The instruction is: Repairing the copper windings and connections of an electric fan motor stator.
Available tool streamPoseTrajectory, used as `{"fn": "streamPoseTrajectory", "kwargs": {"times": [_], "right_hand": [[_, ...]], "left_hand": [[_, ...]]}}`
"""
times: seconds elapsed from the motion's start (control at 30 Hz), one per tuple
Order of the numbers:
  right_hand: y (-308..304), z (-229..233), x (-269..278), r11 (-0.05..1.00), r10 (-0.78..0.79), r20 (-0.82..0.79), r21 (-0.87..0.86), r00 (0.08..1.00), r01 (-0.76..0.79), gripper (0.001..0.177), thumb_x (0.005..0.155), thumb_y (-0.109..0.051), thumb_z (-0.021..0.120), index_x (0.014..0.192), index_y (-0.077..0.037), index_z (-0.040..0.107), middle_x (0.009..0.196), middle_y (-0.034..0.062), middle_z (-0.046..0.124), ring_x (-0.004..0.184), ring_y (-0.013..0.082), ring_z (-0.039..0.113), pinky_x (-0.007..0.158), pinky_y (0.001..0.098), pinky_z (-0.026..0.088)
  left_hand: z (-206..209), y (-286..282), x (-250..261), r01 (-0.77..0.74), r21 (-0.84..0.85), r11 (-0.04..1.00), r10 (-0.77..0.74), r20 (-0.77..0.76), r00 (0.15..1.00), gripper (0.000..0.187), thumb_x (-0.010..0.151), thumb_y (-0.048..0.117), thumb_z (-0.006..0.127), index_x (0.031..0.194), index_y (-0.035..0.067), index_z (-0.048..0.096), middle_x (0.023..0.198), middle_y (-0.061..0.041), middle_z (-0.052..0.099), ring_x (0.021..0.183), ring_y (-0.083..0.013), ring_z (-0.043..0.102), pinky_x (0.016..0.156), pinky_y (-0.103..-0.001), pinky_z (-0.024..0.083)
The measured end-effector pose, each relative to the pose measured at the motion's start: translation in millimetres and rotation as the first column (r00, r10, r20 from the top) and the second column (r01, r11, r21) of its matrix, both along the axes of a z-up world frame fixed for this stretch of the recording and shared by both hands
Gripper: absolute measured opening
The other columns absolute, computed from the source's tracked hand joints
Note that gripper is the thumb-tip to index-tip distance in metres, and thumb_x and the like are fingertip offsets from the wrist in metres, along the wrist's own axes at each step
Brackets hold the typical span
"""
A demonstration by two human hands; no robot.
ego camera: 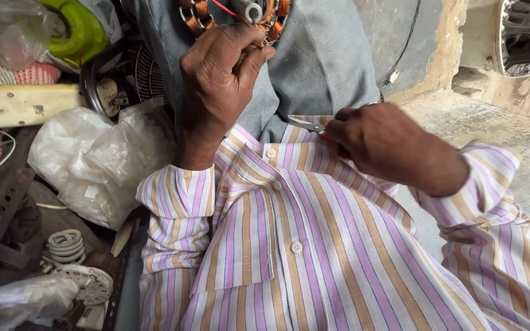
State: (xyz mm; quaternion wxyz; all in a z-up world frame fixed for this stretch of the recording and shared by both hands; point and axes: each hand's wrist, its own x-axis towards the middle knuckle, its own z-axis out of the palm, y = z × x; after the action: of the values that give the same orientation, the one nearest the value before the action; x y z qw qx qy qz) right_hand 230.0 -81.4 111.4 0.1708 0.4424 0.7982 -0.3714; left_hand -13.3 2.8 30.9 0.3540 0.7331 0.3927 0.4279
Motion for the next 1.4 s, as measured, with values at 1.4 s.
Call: {"fn": "streamPoseTrajectory", "kwargs": {"times": [1.4], "right_hand": [[56,-55,-29,0.747,-0.249,-0.854,0.132,0.457,0.652,0.02,0.11,-0.001,0.073,0.127,0.006,0.065,0.12,0.0145,0.067,0.097,0.0199,0.07,0.08,0.0252,0.058]], "left_hand": [[-5,-2,2,0.014,0.205,0.979,0.029,-0.203,0.979,0.023,0.098,-0.003,0.086,0.115,0.001,0.072,0.113,-0.011,0.07,0.106,-0.025,0.072,0.086,-0.03,0.066]]}}
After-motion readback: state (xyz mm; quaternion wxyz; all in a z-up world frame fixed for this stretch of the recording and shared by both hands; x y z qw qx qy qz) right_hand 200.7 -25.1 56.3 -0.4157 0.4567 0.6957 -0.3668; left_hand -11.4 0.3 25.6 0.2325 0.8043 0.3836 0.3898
